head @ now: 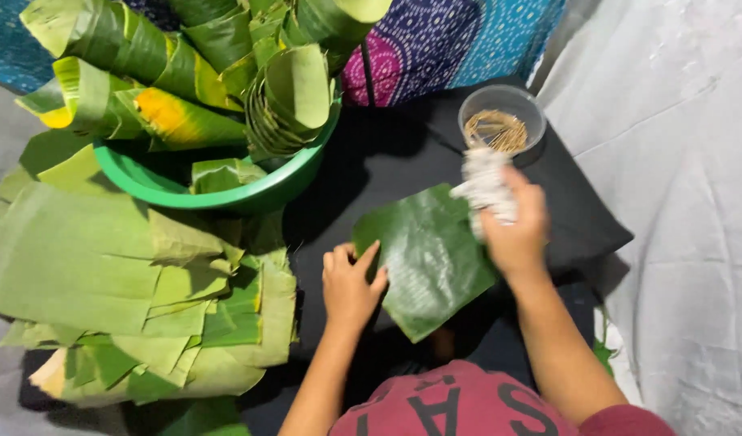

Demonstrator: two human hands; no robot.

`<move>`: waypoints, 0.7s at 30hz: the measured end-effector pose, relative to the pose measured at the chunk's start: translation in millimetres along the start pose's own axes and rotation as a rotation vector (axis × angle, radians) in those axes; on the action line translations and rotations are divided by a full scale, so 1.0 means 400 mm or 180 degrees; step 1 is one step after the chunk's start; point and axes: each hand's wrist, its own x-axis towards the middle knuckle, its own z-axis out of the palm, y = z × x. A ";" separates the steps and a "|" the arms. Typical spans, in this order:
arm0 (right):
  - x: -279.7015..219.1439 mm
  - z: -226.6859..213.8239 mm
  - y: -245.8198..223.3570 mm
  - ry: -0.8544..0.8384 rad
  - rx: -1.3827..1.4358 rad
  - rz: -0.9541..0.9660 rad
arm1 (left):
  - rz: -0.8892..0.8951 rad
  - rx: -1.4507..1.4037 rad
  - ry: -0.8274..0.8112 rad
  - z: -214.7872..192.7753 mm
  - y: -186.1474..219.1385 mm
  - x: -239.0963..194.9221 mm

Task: Wiping banana leaves with a cloth and folding them into cones, then securing them with small wooden pins.

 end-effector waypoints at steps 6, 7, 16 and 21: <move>-0.133 0.178 -0.131 -0.2098 0.0508 0.0438 | -0.0889 0.0317 -0.0506 -0.040 0.057 0.035; -0.143 0.193 -0.154 -0.2273 0.0217 0.0212 | -0.0895 0.0266 -0.0428 -0.038 0.055 0.030; -0.093 0.241 -0.072 -0.2460 -0.0955 -0.0179 | -0.1195 -0.0063 -0.0673 -0.074 0.074 0.048; 0.005 0.212 0.103 -0.1930 -0.1549 0.0155 | -0.1298 -0.0060 -0.0835 -0.091 0.071 0.051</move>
